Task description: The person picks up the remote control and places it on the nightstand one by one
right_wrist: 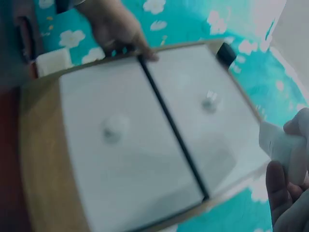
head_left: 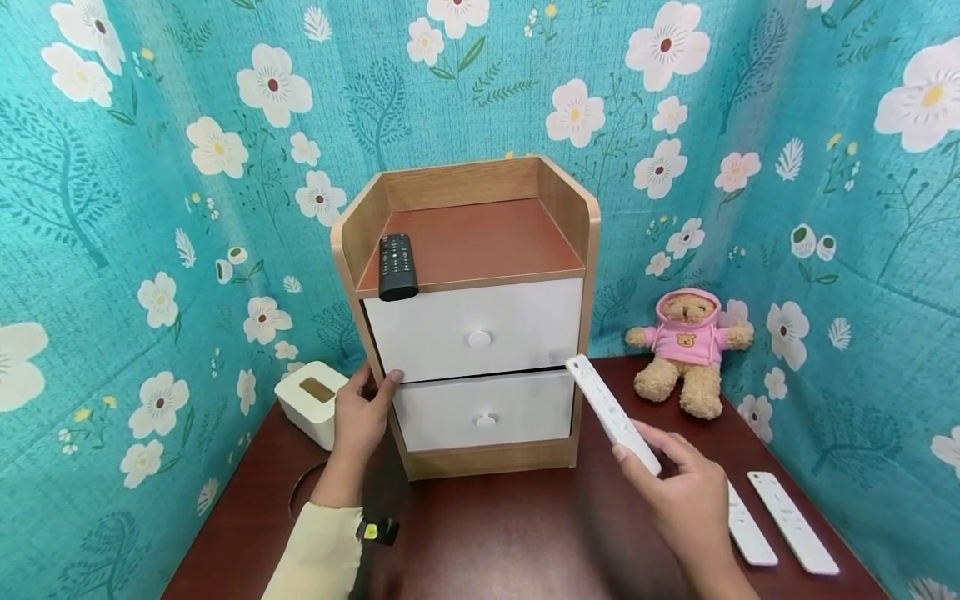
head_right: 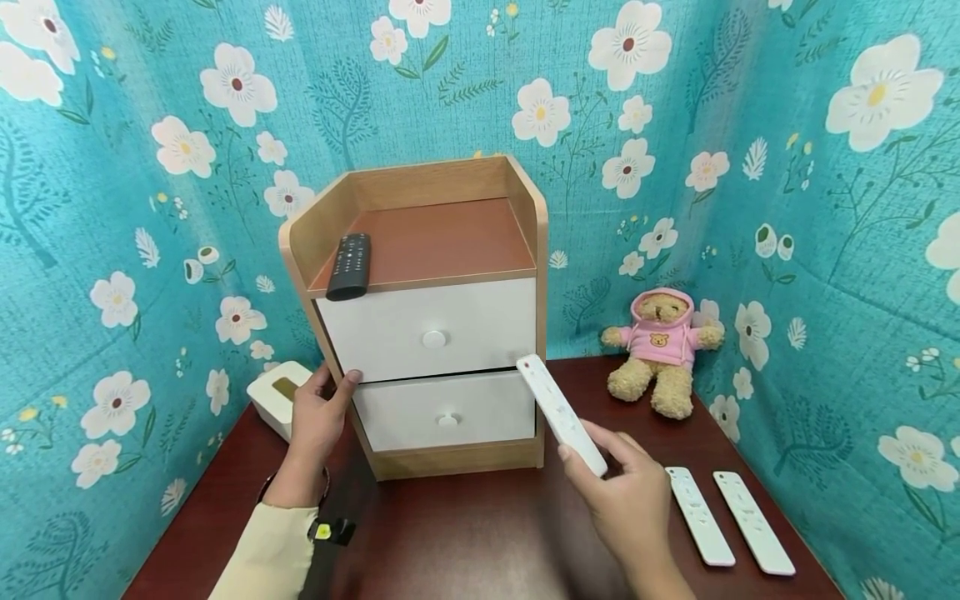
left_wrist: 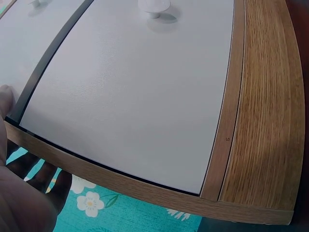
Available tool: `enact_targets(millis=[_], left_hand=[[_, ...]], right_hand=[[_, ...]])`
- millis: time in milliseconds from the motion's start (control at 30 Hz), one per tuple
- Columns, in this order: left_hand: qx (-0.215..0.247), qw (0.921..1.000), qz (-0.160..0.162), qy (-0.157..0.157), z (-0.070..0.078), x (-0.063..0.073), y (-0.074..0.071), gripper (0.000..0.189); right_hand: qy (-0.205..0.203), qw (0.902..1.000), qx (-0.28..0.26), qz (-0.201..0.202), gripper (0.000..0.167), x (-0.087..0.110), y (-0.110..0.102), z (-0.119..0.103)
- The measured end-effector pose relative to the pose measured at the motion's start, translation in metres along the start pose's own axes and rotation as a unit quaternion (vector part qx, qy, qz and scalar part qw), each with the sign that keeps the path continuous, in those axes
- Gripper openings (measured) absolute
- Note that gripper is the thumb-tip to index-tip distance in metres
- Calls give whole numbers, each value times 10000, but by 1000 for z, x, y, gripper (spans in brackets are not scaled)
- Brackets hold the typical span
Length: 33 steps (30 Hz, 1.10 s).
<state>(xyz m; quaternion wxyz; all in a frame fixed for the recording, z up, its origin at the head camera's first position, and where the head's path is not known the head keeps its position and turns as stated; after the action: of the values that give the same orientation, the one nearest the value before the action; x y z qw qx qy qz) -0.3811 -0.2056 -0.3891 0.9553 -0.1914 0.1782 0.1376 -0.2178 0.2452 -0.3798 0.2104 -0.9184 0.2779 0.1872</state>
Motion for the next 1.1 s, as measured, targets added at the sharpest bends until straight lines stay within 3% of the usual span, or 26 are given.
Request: enact_targets(millis=[233,333,500,667,967,1100], left_hand=[[35,10000,-38,15,0,-1,1,59],[69,10000,-31,28,0,-1,1,60],[65,10000,-15,46,-1,-3,0,61],[50,10000,-24,24,-2,-2,0,61],[87,9999,-32,46,-1,0,0,58],[83,10000,-18,43,-1,0,0,57]], right_hand=[[-821,9959,-366,87,36,-30,28,-77],[-969,9943,-431,-56,37,-42,41,-101],[-1431,9894,-227,-123,41,-63,65,-146],[-2007,9796,78,-73,40,-78,90,-189],[-2113,9700,1158,-320,42,-100,134,-240],[-2173,9605,1708,-340,41,-106,150,-253]])
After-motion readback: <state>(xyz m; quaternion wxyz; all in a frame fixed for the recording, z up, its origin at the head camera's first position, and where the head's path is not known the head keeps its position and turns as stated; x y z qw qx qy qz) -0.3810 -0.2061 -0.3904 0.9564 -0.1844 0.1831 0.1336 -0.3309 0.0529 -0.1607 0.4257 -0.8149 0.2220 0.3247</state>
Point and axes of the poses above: each hand's wrist, its own x-axis away from the middle knuckle, its own y-axis out of the palm, z = x × y, the point moved 10 cm from there along -x, towards the middle knuckle, and after that the axes turned 1 degree about y, right-handed, at the moved point
